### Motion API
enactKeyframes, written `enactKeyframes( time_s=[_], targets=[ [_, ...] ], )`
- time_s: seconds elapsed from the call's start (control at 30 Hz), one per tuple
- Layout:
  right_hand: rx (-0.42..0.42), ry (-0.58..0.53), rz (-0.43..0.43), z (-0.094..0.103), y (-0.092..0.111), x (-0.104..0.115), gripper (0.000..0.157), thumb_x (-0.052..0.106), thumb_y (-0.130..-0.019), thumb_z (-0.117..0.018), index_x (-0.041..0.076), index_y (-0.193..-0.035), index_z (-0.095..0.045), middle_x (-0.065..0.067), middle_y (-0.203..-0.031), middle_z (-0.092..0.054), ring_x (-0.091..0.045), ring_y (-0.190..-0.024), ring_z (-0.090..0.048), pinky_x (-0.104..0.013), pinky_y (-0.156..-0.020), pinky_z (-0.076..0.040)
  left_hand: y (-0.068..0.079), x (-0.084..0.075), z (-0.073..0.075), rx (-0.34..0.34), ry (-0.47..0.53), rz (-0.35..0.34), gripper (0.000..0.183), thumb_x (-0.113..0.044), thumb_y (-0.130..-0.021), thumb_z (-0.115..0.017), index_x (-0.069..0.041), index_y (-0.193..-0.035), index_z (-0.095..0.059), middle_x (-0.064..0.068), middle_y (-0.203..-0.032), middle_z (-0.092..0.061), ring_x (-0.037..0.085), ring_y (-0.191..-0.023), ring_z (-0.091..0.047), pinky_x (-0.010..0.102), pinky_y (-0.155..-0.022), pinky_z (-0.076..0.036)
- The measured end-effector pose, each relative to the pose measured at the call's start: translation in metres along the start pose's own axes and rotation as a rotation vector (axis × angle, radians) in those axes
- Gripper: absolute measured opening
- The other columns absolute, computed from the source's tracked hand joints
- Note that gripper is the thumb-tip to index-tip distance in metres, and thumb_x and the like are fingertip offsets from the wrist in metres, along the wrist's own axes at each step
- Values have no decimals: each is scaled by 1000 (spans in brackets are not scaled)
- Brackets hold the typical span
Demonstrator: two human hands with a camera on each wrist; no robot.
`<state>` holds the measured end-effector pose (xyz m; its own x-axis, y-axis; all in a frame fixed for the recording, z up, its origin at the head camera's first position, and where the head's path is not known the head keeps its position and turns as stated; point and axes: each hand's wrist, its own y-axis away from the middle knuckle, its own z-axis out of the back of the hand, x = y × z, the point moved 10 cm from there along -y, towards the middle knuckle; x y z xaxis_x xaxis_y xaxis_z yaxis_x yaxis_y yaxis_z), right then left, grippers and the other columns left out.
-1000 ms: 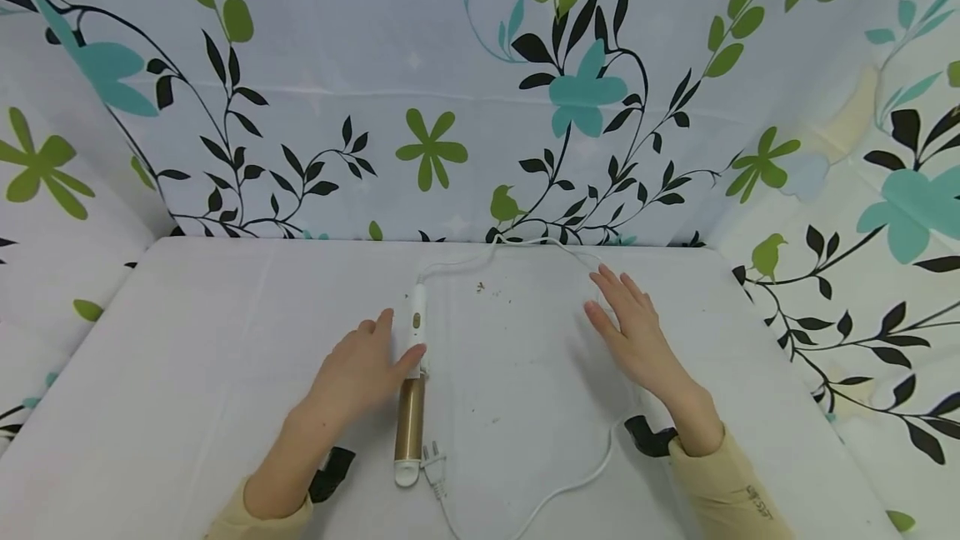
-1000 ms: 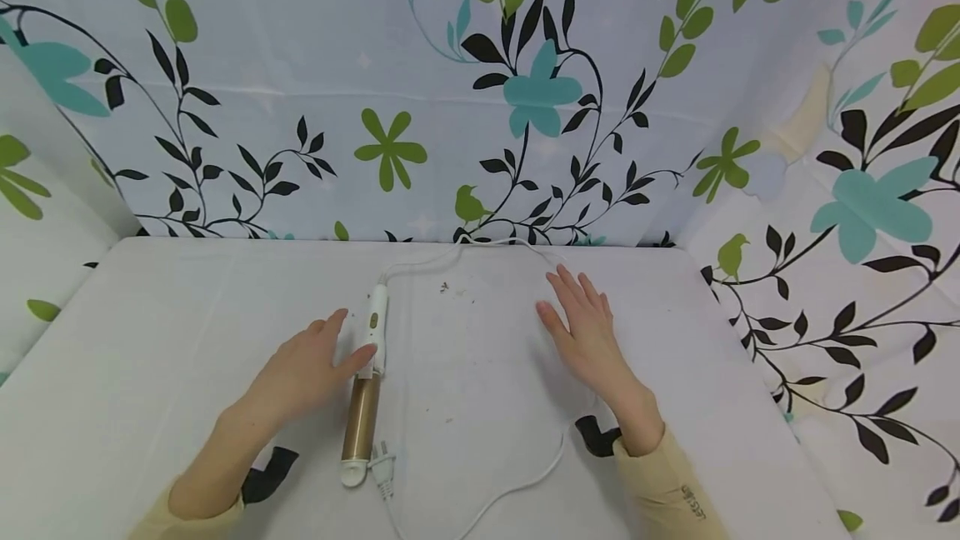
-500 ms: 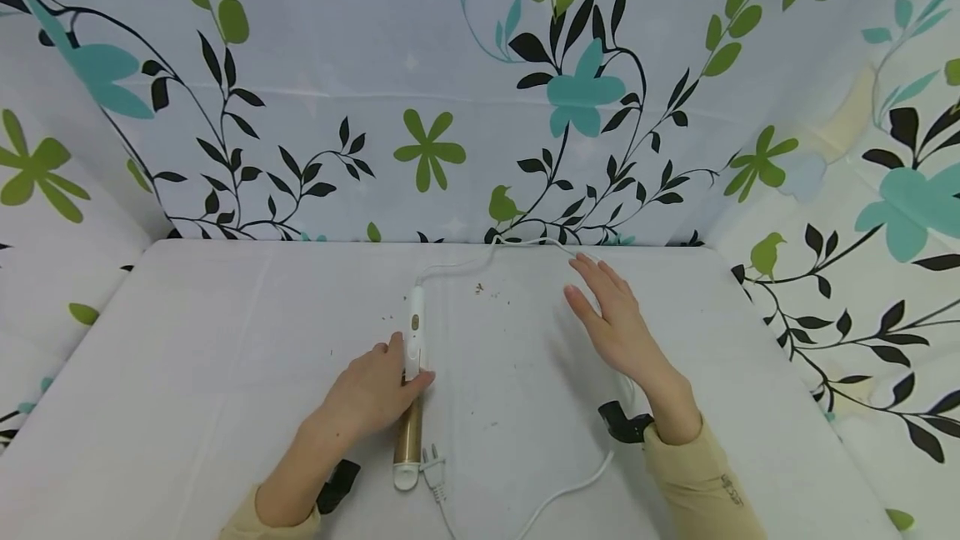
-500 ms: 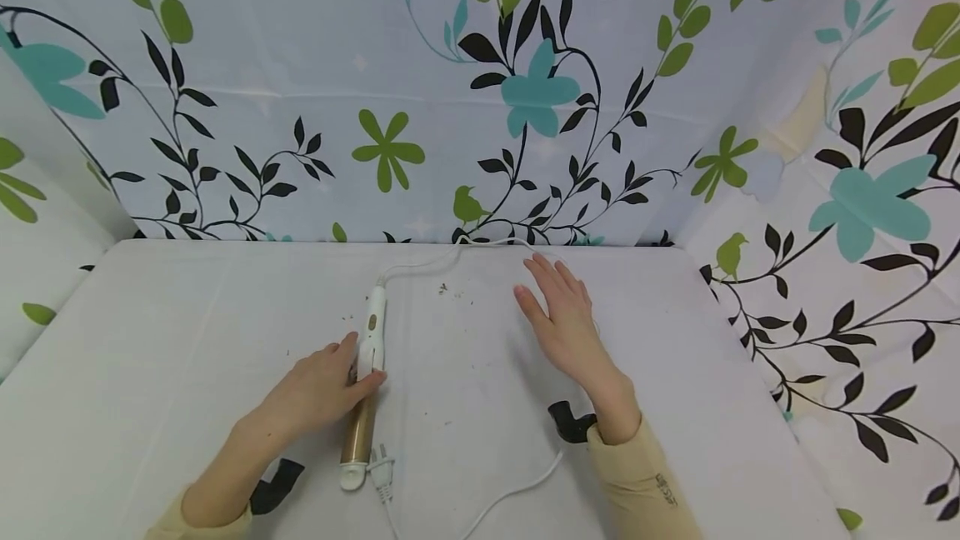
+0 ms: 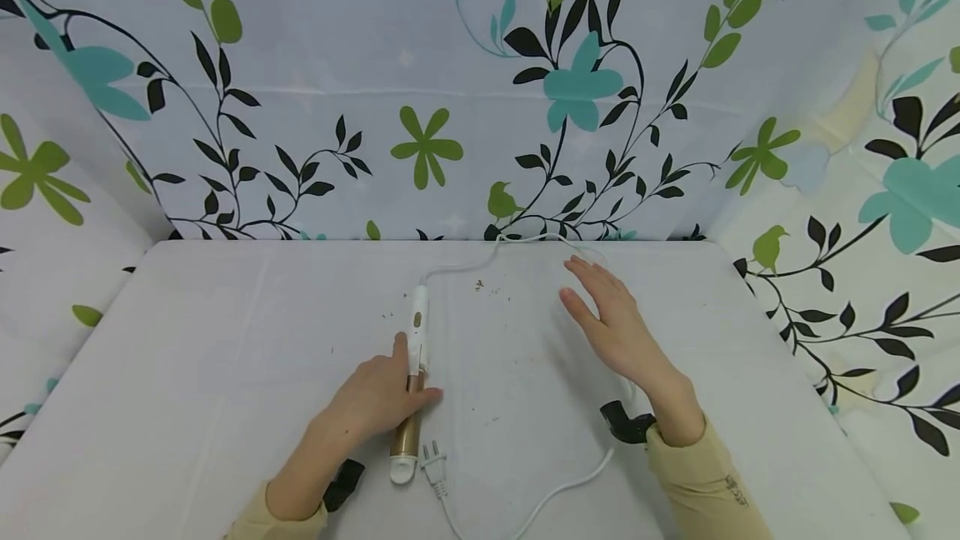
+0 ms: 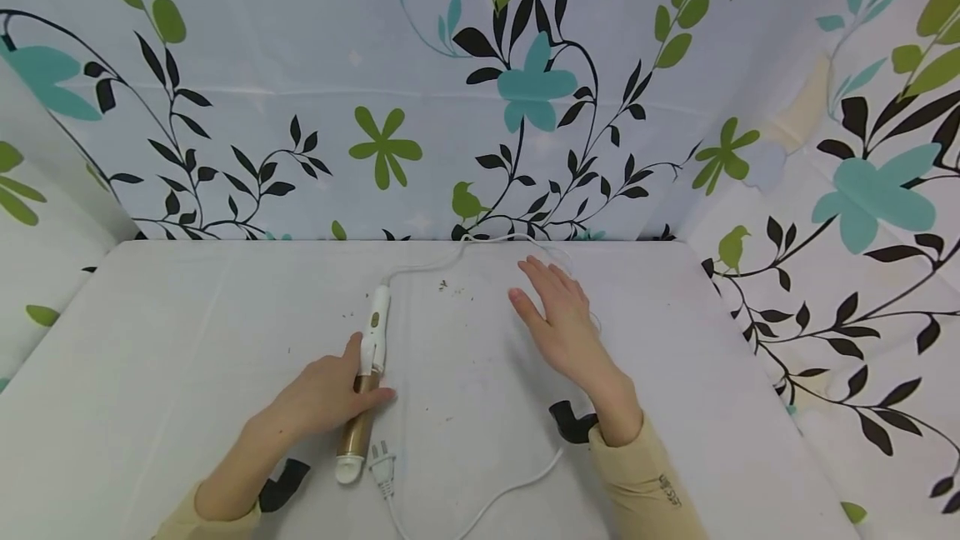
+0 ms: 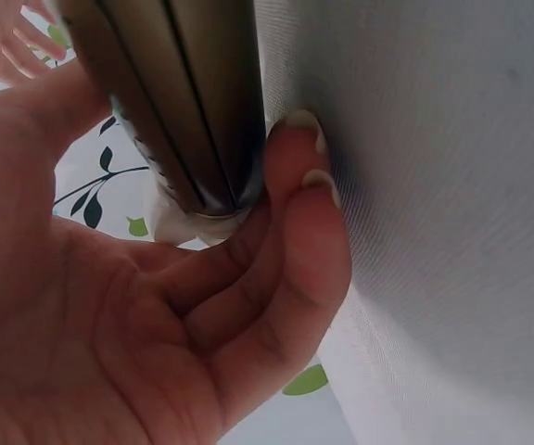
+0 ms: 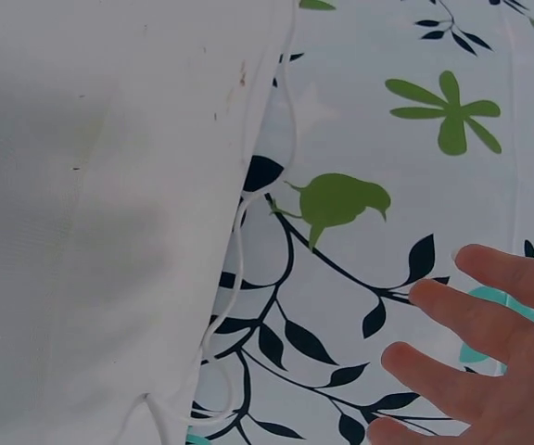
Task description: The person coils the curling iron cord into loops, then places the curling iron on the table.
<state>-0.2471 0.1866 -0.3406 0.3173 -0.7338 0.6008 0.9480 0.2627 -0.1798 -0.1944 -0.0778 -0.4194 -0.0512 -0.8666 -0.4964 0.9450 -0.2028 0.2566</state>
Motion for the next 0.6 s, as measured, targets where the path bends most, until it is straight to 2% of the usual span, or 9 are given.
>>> enactKeyframes(
  time_s=[0.27,0.43,0.5,0.6],
  targets=[
    [32,0,21,-4,1,6,54,38,-106,-47,9,-151,-40,-12,-159,-36,-36,-149,-25,-60,-118,-14,-1,2,1,-6,60,6,85,-25,-91,-70,14,-149,-23,15,-82,-63,17,-60,-57,31,-53,-46],
    [40,4,27,-5,3,7,54,37,-106,-49,8,-151,-40,-13,-159,-36,-37,-148,-27,-62,-117,-17,0,2,6,-31,112,-17,71,-16,-93,-65,14,-147,-29,13,-75,-60,16,-54,-54,29,-47,-43],
    [39,1,30,-5,3,7,54,37,-106,-49,8,-151,-40,-13,-159,-36,-38,-148,-27,-62,-116,-17,1,2,11,-59,99,-37,62,-14,-95,-64,14,-142,-35,11,-73,-58,17,-54,-52,29,-48,-41],
    [39,-4,35,-5,3,7,55,37,-106,-49,8,-151,-40,-13,-158,-36,-38,-148,-28,-62,-116,-19,0,2,17,-103,57,-59,39,-12,-97,-63,10,-126,-49,8,-71,-56,17,-56,-51,29,-50,-42]
  ],
)
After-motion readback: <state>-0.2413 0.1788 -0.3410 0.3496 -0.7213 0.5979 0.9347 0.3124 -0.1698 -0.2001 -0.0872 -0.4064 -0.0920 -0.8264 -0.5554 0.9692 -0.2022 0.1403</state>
